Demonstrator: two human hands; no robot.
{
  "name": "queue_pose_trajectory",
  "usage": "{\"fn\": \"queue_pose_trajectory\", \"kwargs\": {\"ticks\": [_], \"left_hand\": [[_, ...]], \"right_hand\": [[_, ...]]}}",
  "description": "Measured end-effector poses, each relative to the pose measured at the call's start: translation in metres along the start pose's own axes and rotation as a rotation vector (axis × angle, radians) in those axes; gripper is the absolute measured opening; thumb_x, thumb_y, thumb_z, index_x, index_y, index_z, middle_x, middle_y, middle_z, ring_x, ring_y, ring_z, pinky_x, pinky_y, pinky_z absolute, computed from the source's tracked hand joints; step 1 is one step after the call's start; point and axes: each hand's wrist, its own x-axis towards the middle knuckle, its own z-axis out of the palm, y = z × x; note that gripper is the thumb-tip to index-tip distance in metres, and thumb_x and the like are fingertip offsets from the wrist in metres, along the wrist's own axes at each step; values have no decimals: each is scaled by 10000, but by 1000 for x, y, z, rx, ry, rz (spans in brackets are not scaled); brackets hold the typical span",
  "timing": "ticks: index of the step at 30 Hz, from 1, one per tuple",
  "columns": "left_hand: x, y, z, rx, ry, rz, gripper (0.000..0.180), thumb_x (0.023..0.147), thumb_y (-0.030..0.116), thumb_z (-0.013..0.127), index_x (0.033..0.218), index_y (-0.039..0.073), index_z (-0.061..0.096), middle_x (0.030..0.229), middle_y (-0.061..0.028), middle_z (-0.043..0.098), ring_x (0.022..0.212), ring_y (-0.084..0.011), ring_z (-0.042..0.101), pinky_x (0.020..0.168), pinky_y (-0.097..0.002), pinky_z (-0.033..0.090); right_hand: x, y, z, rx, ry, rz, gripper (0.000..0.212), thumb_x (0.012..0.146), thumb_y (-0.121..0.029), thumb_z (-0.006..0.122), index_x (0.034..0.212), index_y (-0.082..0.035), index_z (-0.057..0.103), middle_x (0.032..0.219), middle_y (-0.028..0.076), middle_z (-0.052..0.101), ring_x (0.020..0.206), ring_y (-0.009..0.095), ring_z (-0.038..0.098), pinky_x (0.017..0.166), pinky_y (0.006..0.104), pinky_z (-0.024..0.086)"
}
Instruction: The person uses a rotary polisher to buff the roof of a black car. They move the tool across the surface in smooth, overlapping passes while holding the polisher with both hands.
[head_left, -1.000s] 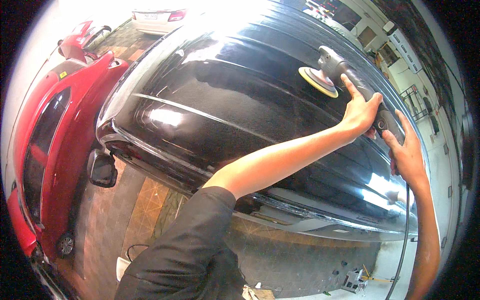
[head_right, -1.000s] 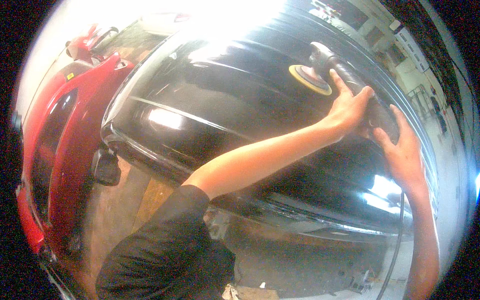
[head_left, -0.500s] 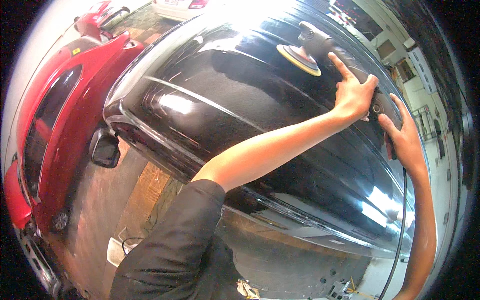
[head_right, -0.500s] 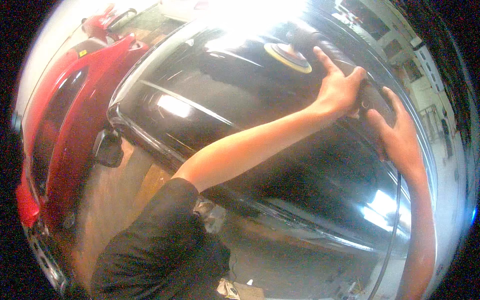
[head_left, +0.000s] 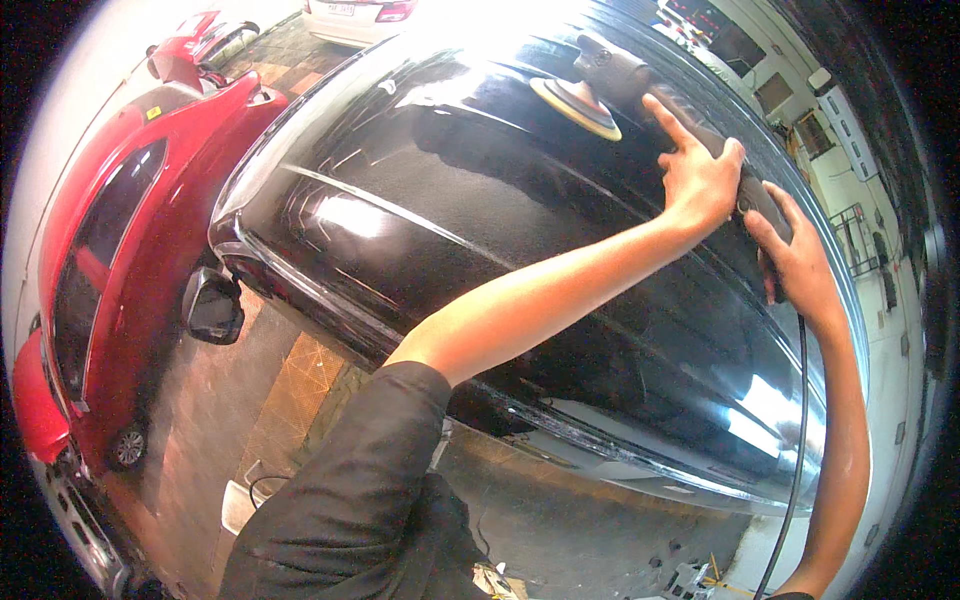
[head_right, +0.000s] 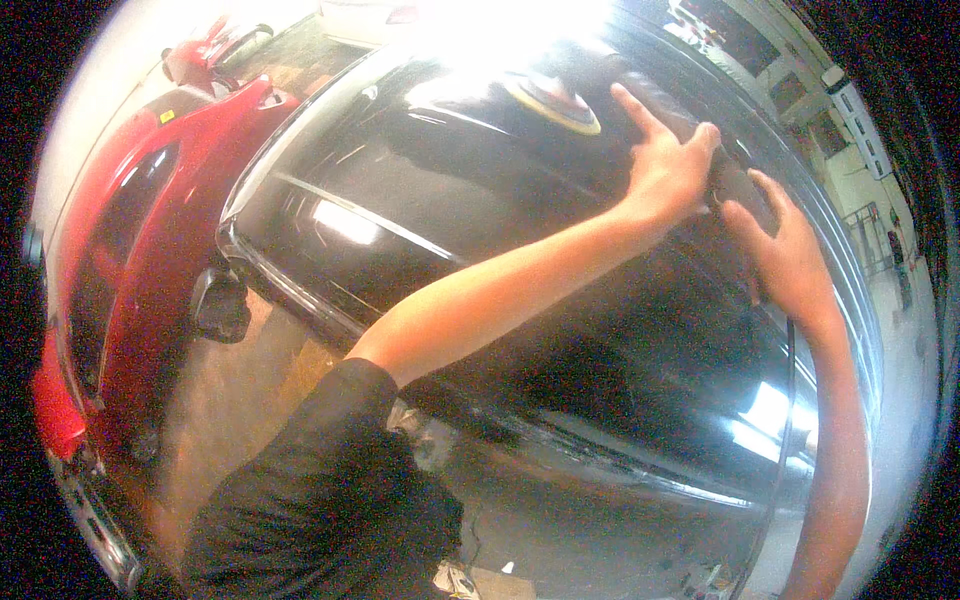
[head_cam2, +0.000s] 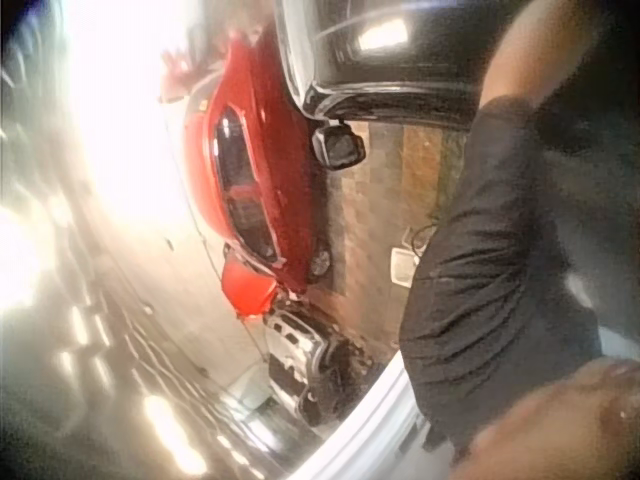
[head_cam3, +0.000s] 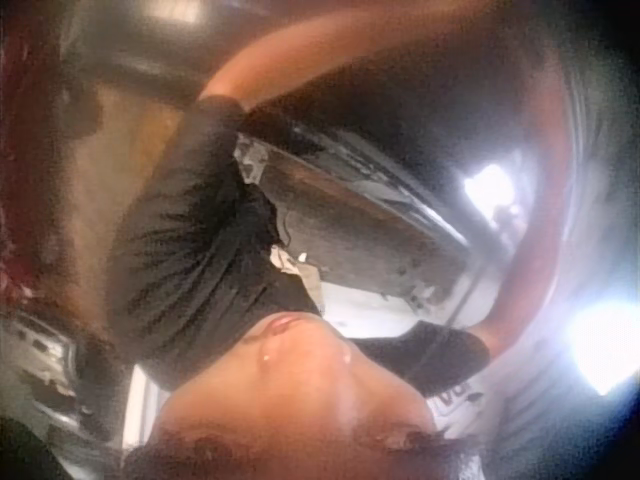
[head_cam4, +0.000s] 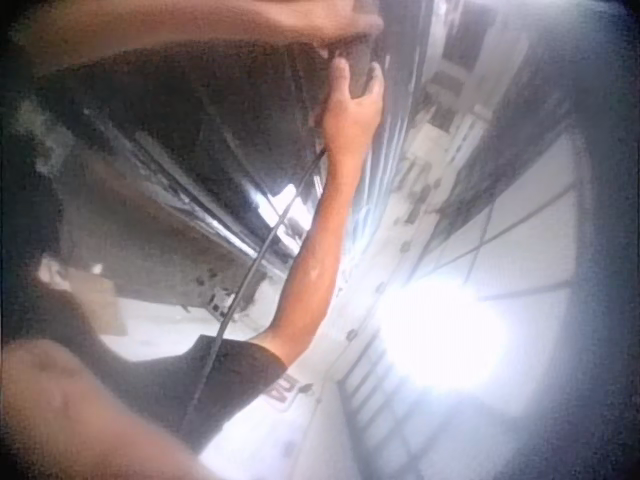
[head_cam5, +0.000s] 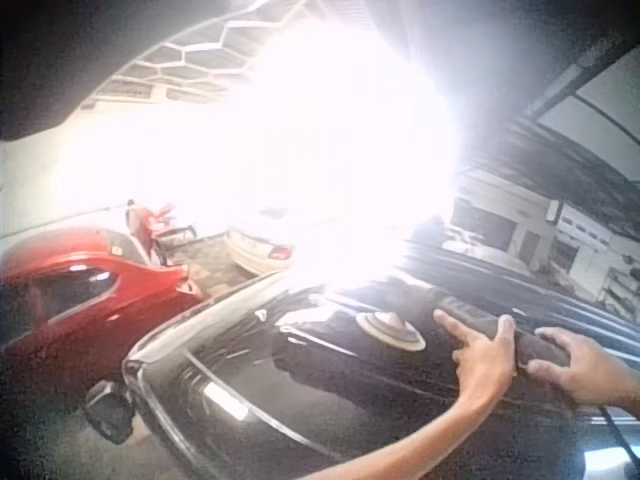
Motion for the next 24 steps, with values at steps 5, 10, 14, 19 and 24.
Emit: {"fn": "queue_pose_trajectory", "kwargs": {"ticks": [5,10,14,19,24], "left_hand": [[-1,0,-3,7,49,-1,1180,905,378,634,1534,177,-344,1267,-466,474,1042,-549,631,996,-521,511],[-4,7,-14,-58,63,6,1169,924,369,636,1538,186,-342,1269,-478,442,1073,-566,611,1034,-542,477],[14,4,-15,-5,136,55,1150,900,331,624,1545,83,-296,1234,-398,581,973,-451,696,727,-462,651],[14,10,-4,-36,138,47,1154,920,372,633,1550,120,-300,1242,-439,514,1091,-538,620,1026,-507,497],[0,24,8,-94,52,-50,1152,906,376,608,1541,58,-299,1288,-396,577,1163,-489,620,1077,-441,480]], "right_hand": [[0,-8,1,47,-42,17,716,929,-458,706,1449,-10,499,990,147,697,519,132,578,483,296,457],[8,-8,8,98,-51,-30,723,924,-466,708,1434,5,504,890,124,683,492,133,562,449,296,436],[20,-13,9,53,-63,-38,744,920,-483,706,1435,13,502,859,108,675,508,136,572,465,295,443],[24,-13,-4,-38,-24,-37,767,910,-502,714,1450,-2,500,809,89,664,551,140,591,510,301,470],[18,-15,-31,-143,-46,45,785,883,-515,732,1453,-23,510,926,131,699,718,175,659,634,336,529]]}}
